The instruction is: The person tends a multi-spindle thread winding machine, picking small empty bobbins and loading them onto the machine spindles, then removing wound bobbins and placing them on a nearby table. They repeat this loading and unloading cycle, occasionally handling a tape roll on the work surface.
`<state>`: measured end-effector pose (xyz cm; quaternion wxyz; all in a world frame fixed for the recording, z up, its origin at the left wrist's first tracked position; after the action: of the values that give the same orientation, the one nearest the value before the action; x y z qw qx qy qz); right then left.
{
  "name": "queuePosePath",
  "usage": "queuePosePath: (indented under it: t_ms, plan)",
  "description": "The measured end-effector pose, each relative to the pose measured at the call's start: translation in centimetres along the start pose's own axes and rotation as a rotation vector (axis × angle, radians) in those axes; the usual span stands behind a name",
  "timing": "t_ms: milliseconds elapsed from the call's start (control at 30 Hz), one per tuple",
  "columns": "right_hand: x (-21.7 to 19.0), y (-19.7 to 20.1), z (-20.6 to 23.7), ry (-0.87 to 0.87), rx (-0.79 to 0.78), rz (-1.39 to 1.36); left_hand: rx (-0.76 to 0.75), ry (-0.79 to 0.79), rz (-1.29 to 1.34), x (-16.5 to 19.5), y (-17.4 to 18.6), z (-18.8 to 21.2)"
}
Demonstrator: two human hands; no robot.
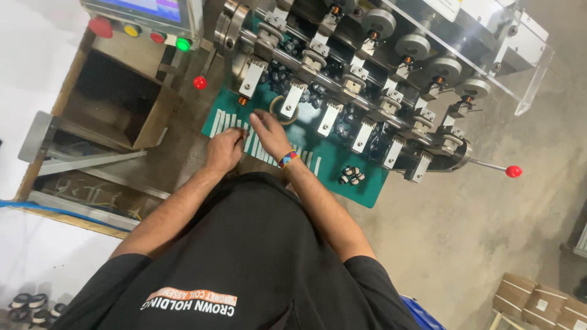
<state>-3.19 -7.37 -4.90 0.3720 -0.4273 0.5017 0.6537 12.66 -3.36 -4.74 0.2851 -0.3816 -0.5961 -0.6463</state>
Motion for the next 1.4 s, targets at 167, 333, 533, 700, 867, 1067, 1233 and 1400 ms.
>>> queuePosePath:
  t_ms: [167, 333, 533, 700, 867, 1067, 1233, 1400]
  plan:
    - [-2.7, -5.1, -3.0, -0.477, -0.047, -0.783, -0.253, 0.004, -0.063, -2.1, 4.0, -1.0]
    - [-2.3, -4.2, -2.1, -0.518, -0.114, -0.814, 0.051, 0.072, 0.251, 0.2, 7.3, -0.3]
    - [-0.8, 1.1, 7.0, -0.759, -0.395, -0.956, -0.314, -0.389, 0.29, 4.4, 6.8, -0.9]
    - [-0.2, 5.8, 11.4, -0.716, -0.576, -1.121, -0.656, -0.24, 0.501, 5.7, 1.2, -1.4]
    - [1.1, 9.4, 14.1, -0.556, -0.077, -0.782, -0.607, 0.052, 0.766, 6.8, -4.6, -1.7]
    - [-0.7, 13.0, 18.7, -0.173, 0.093, -0.144, -0.417, 0.242, 0.737, 10.2, -9.3, -1.7]
    - [-0.7, 18.5, 20.9, 0.192, 0.311, 0.392, -0.61, -0.195, 0.309, 14.6, -10.6, 0.1]
    - [4.3, 22.1, 20.2, -0.068, 0.17, -0.181, -0.654, 0.035, 0.586, 16.3, -14.3, 1.7]
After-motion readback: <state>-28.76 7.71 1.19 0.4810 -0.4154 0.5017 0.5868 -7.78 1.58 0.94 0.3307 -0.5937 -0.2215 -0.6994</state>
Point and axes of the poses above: each hand's wrist, its own z-axis away from the middle knuckle, its own y-axis out of the back of the hand, x = y × z, the point moved 2 cm from there along -z, towards the middle knuckle, and after that the axes turned 2 degrees about y, right-handed, at the moved point
